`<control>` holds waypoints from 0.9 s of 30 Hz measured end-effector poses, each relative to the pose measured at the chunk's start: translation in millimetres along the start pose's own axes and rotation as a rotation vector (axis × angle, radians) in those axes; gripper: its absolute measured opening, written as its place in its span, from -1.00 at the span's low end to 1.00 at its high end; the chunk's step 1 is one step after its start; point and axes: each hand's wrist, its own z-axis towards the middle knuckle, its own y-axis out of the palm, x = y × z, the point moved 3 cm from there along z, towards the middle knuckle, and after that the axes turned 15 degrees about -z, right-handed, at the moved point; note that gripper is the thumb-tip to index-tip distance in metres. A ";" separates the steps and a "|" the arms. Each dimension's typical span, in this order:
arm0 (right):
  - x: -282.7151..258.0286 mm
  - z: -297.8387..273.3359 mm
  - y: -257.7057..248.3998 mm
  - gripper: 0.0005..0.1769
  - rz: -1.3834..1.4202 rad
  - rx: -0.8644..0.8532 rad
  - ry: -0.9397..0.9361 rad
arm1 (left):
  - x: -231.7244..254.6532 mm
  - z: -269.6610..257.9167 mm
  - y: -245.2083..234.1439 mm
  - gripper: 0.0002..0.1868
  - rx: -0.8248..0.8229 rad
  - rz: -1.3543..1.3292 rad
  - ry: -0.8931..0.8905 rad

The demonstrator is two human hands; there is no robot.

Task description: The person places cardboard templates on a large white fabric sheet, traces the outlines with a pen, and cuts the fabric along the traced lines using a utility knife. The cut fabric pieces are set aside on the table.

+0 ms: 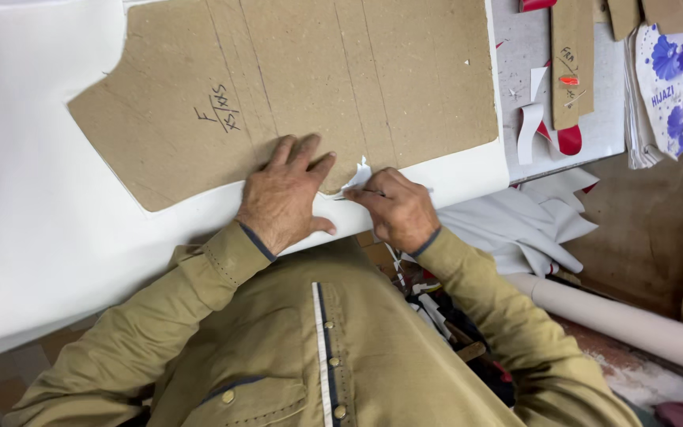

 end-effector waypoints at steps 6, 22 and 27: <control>27.5 11.6 22.0 -0.52 0.035 -0.017 -0.173 | -2.2 3.2 24.9 0.15 0.152 0.064 -0.093; 27.2 9.1 32.1 -0.57 0.014 -0.057 -0.272 | 24.0 27.0 19.1 0.27 0.026 0.185 -0.235; 38.0 5.4 30.0 -0.56 0.017 -0.111 -0.234 | 26.3 26.6 17.8 0.26 -0.046 0.210 -0.295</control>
